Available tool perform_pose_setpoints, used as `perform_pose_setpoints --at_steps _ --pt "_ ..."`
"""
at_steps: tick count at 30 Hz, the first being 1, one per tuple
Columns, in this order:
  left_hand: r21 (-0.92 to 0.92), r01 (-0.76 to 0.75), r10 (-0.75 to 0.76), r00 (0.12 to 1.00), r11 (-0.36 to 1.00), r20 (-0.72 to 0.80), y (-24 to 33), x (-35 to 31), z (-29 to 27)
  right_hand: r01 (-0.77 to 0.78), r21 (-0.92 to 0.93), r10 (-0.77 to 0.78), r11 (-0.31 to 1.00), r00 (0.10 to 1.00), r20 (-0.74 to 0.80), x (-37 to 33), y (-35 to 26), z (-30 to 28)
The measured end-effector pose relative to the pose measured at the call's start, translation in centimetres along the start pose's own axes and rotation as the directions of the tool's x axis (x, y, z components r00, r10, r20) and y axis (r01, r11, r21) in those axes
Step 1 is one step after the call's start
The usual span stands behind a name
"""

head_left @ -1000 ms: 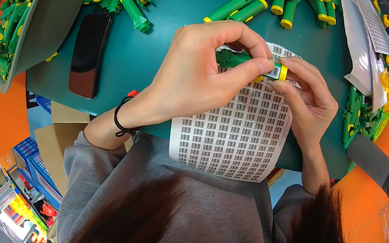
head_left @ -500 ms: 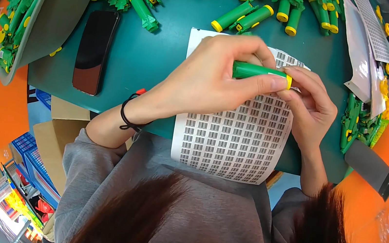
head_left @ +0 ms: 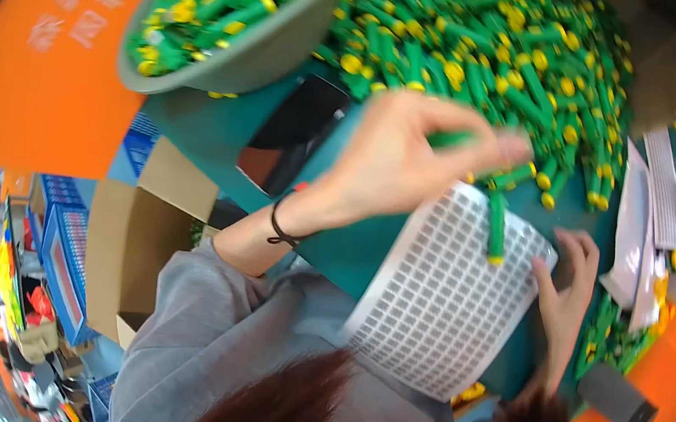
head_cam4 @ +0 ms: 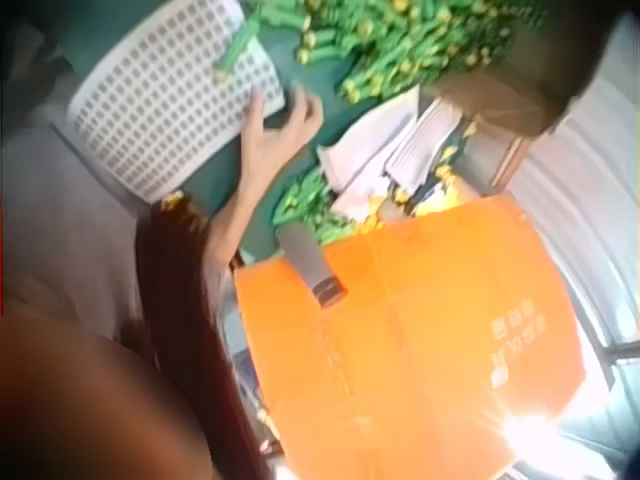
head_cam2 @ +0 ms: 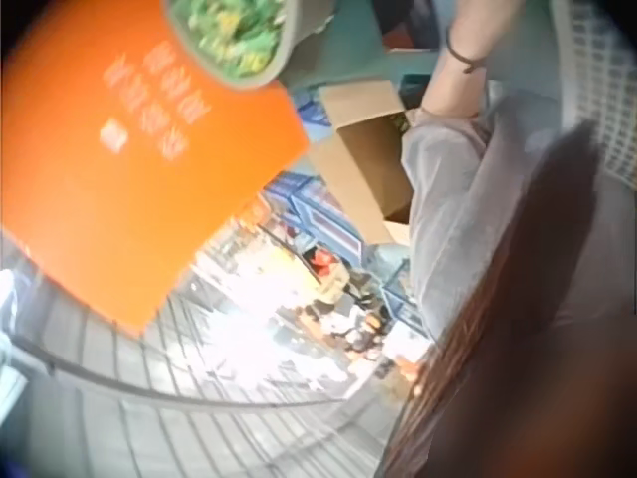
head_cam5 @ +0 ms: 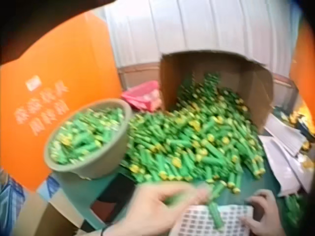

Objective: Applying small white stickers to green and yellow plastic toy components at an assembly workbench.

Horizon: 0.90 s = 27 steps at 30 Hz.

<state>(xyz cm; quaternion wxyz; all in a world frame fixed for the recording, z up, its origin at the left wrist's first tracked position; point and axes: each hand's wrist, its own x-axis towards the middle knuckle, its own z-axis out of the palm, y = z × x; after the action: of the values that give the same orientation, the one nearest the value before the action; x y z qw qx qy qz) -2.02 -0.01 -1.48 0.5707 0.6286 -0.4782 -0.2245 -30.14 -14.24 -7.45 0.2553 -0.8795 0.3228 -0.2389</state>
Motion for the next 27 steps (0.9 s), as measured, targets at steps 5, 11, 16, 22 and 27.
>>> perform_pose_setpoints --at_steps 5,11,16,22,27 --pt "0.599 0.159 0.322 0.721 0.785 -0.614 5.8 4.4 -9.9 -0.085 0.03 0.081 0.996 0.991 0.102 -0.8 1.0 -0.3" --pt "0.748 -0.338 0.638 0.756 0.572 -0.146 0.9 4.3 -7.8 -0.53 0.698 0.387 0.481 0.843 0.374 -0.1 -0.9 -0.3" --pt "0.324 -0.504 0.448 0.863 0.801 0.235 -0.8 -1.0 5.8 -0.587 0.801 0.324 0.118 0.785 0.528 -0.2 -0.8 1.1" --pt "0.323 -0.518 0.464 0.855 0.792 0.232 -3.6 -1.6 9.1 -0.566 0.824 0.317 -0.031 0.776 0.545 -1.2 -1.2 1.3" --pt "0.183 -0.418 0.388 0.905 0.89 0.177 -4.9 -1.8 9.4 -0.608 0.792 0.344 0.048 0.755 0.559 -1.6 -1.4 1.8"
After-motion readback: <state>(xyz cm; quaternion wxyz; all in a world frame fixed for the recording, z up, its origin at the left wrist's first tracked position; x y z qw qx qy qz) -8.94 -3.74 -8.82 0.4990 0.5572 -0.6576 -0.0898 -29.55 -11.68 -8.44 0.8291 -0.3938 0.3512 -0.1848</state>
